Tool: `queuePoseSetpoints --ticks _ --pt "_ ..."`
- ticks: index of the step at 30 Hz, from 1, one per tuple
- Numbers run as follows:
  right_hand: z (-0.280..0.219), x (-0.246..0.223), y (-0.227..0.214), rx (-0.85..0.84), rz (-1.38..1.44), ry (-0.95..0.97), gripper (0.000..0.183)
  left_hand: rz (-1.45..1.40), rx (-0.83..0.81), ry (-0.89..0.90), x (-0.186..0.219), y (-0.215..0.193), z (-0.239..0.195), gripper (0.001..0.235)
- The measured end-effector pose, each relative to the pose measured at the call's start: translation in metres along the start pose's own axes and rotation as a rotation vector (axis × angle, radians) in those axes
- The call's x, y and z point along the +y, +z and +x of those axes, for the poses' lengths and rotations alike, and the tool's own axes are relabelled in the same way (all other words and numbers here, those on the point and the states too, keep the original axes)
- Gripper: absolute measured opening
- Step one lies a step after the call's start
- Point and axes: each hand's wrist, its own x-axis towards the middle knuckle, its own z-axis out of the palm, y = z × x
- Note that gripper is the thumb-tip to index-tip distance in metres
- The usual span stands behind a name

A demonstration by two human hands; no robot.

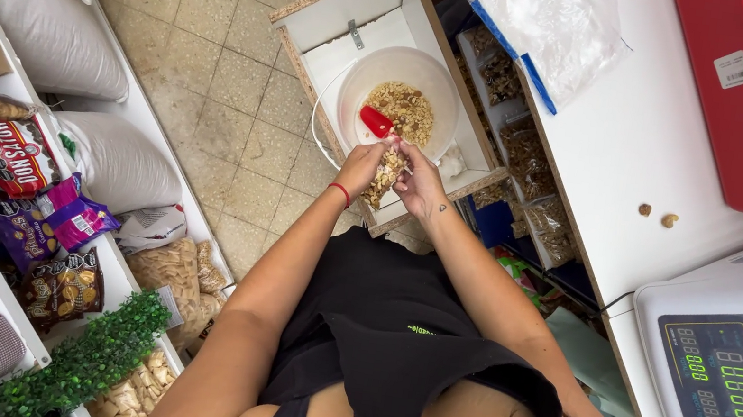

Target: The person is scooping nuts from a large red bin into small plastic bags, weighing each bag on a digital scale to ensure correct weight, and then placing them back into the bin.

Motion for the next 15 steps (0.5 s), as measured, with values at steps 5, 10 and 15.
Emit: queuePoseSetpoints --ticks 5,10,15 --pt "-0.003 0.0 0.0 -0.052 0.02 0.012 0.018 -0.019 0.042 -0.015 -0.096 0.005 0.07 0.038" --pt "0.019 0.012 -0.012 -0.079 0.095 -0.002 0.017 -0.055 0.059 0.015 -0.111 0.002 0.088 0.025" --pt "0.036 0.021 -0.023 -0.092 0.221 0.034 0.018 -0.05 0.064 0.053 -0.105 0.0 0.08 0.026"
